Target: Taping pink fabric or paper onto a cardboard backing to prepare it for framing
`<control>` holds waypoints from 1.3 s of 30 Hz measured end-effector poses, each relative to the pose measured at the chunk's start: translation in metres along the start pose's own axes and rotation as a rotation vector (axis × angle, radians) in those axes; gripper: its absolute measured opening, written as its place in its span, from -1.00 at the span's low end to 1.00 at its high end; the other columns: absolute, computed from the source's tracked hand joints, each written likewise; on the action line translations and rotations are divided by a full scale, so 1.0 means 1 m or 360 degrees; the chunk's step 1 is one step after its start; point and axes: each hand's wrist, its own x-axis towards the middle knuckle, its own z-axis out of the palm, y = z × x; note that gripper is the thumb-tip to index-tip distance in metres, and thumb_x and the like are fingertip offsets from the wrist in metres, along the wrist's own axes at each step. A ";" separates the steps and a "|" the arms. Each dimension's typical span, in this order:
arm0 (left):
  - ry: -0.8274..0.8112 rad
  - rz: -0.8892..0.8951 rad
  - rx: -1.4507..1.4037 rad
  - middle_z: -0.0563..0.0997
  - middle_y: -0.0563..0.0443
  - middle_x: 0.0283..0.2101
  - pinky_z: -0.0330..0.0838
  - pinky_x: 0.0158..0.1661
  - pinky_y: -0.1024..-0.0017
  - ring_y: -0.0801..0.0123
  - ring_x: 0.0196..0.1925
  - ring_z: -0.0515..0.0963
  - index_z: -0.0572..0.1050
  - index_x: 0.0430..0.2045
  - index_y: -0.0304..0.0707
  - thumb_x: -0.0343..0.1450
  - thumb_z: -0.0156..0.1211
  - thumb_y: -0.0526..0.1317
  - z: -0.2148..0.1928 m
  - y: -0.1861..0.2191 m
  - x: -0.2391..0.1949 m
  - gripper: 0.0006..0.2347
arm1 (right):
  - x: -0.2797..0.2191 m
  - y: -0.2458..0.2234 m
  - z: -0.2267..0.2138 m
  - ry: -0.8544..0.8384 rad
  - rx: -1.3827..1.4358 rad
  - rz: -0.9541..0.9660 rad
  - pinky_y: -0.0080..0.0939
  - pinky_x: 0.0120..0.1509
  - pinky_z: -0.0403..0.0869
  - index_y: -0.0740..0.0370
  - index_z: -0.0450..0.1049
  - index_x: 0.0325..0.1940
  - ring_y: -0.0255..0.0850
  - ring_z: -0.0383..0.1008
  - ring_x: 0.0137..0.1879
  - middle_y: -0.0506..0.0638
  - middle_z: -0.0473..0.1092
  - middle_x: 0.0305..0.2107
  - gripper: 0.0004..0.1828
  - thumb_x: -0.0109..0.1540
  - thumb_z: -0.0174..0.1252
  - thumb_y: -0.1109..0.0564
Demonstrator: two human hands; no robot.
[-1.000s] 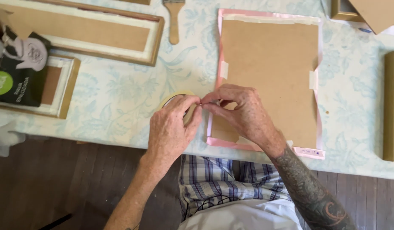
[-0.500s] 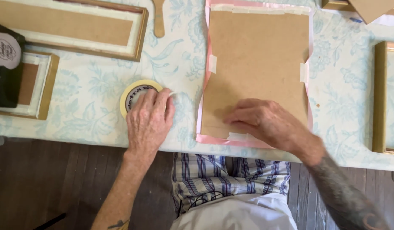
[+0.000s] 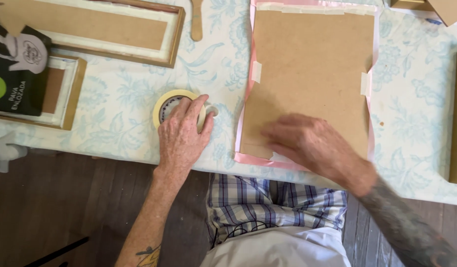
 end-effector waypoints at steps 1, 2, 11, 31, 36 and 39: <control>0.0005 0.0000 0.0009 0.55 -0.11 -0.36 0.60 -0.27 0.11 0.10 -0.33 0.64 0.57 0.01 -0.18 0.44 0.31 -0.20 -0.001 0.000 0.000 -0.73 | 0.010 -0.003 0.005 0.0005 0.0003 -0.0009 -0.02 -0.01 0.59 0.01 0.61 -0.09 0.00 0.61 -0.05 0.01 0.53 -0.27 -0.86 0.29 0.22 0.05; -0.0040 -0.0005 0.0027 0.56 -0.11 -0.34 0.60 -0.26 0.10 0.10 -0.31 0.66 0.56 0.04 -0.19 0.45 0.29 -0.20 -0.001 0.000 0.001 -0.72 | 0.020 -0.006 0.009 0.0125 0.0100 0.0031 -0.07 0.01 0.59 0.04 0.58 -0.05 -0.04 0.60 -0.05 0.00 0.50 -0.26 -0.82 0.29 0.26 0.02; 0.0102 0.0212 -0.0058 0.48 -0.10 -0.26 0.47 -0.12 0.14 0.07 -0.16 0.56 0.56 0.03 -0.26 0.35 0.38 -0.29 -0.010 0.022 -0.025 -0.65 | 0.040 -0.024 -0.002 0.0259 0.0236 0.0055 -0.05 0.06 0.58 0.07 0.57 -0.03 -0.06 0.60 0.00 0.02 0.49 -0.18 -0.83 0.28 0.23 0.10; 0.0038 0.0455 -0.0169 0.51 0.07 -0.27 0.24 0.10 0.02 0.25 -0.07 0.54 0.61 -0.35 -0.16 0.34 0.38 -0.21 0.023 0.089 -0.065 -0.89 | -0.023 -0.002 0.008 -0.0212 -0.0234 0.0015 0.01 0.07 0.57 0.17 0.50 -0.09 -0.01 0.52 0.03 0.08 0.48 -0.19 -0.82 0.40 -0.02 0.13; 0.0100 0.0484 -0.0177 0.51 0.05 -0.29 0.27 0.09 0.02 0.24 -0.08 0.54 0.60 -0.38 -0.17 0.33 0.37 -0.25 0.024 0.089 -0.065 -0.91 | -0.024 0.001 0.007 -0.0207 -0.0174 0.0014 0.04 0.02 0.59 0.15 0.48 -0.17 0.01 0.50 -0.03 0.06 0.45 -0.24 -0.85 0.39 0.00 0.12; 0.0109 0.0478 -0.0172 0.51 0.05 -0.29 0.27 0.10 0.02 0.23 -0.07 0.54 0.60 -0.36 -0.18 0.33 0.37 -0.24 0.025 0.089 -0.066 -0.90 | -0.021 0.006 0.009 -0.0204 -0.0054 0.0151 -0.01 0.00 0.60 0.12 0.48 -0.16 -0.05 0.52 -0.05 0.04 0.42 -0.30 -0.80 0.43 -0.05 0.09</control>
